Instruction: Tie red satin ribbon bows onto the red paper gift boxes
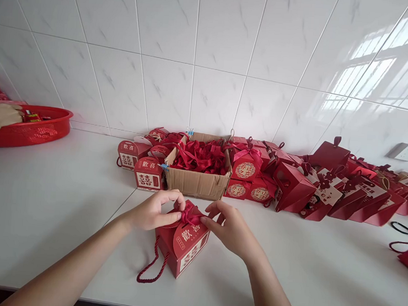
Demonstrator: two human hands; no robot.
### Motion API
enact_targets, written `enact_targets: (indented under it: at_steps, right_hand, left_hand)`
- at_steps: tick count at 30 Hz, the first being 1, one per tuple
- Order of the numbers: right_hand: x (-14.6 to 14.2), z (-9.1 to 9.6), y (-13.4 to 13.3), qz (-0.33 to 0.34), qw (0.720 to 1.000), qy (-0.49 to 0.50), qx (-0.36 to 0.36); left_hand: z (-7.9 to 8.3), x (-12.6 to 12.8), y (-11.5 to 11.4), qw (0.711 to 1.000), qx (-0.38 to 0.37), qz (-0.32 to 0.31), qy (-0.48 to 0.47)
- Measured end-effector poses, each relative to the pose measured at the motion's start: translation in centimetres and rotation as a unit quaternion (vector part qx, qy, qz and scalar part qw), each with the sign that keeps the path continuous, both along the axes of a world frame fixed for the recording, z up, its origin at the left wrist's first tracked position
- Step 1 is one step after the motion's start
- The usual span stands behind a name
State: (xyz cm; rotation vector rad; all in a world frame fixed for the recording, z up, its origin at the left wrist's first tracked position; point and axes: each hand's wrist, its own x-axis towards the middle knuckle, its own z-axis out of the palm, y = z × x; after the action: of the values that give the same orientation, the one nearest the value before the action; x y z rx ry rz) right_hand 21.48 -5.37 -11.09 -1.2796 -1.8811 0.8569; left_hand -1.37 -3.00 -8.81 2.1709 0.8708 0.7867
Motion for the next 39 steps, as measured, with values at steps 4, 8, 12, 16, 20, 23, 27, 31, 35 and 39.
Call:
enact_targets:
  at_steps: [4, 8, 12, 16, 20, 23, 27, 31, 35, 39]
  right_hand:
    - [1.1, 0.7, -0.3, -0.001, 1.0, 0.003, -0.006]
    - [2.8, 2.6, -1.1, 0.211, 0.968, -0.025, -0.132]
    - [2.5, 3.5, -0.5, 0.209, 0.973, 0.002, -0.096]
    - [-0.2, 2.9, 0.6, 0.113, 0.991, 0.067, 0.011]
    - [-2.1, 2.1, 0.8, 0.149, 0.987, 0.028, 0.046]
    - [-2.3, 1.4, 0.7, 0.132, 0.989, 0.055, 0.048]
    - [-1.8, 0.6, 0.6, 0.144, 0.982, 0.041, 0.118]
    - [-1.6, 0.1, 0.3, 0.179, 0.961, -0.008, 0.213]
    - [-1.6, -0.5, 0.1, 0.176, 0.949, -0.037, 0.259]
    - [-1.9, -1.0, 0.1, 0.177, 0.943, -0.04, 0.278]
  left_hand:
    - [-0.2, 0.0, 0.2, 1.0, -0.015, -0.012, -0.001]
    - [-0.5, 0.0, 0.5, 0.999, -0.033, -0.026, -0.008]
    - [-0.5, 0.1, 0.6, 0.998, -0.045, -0.033, -0.013]
    - [-0.3, 0.1, 0.3, 0.998, -0.045, -0.035, -0.014]
    - [-0.1, 0.1, 0.1, 0.999, -0.038, -0.029, -0.003]
    - [-0.2, 0.0, 0.1, 0.999, -0.03, -0.021, 0.011]
    - [-0.3, -0.2, 0.3, 1.0, -0.004, -0.012, 0.024]
    - [-0.2, -0.1, 0.3, 0.999, 0.026, -0.004, 0.029]
    - [-0.2, 0.1, 0.3, 0.999, 0.014, -0.023, 0.04]
    - [-0.6, 0.2, 0.5, 0.998, -0.056, -0.033, 0.021]
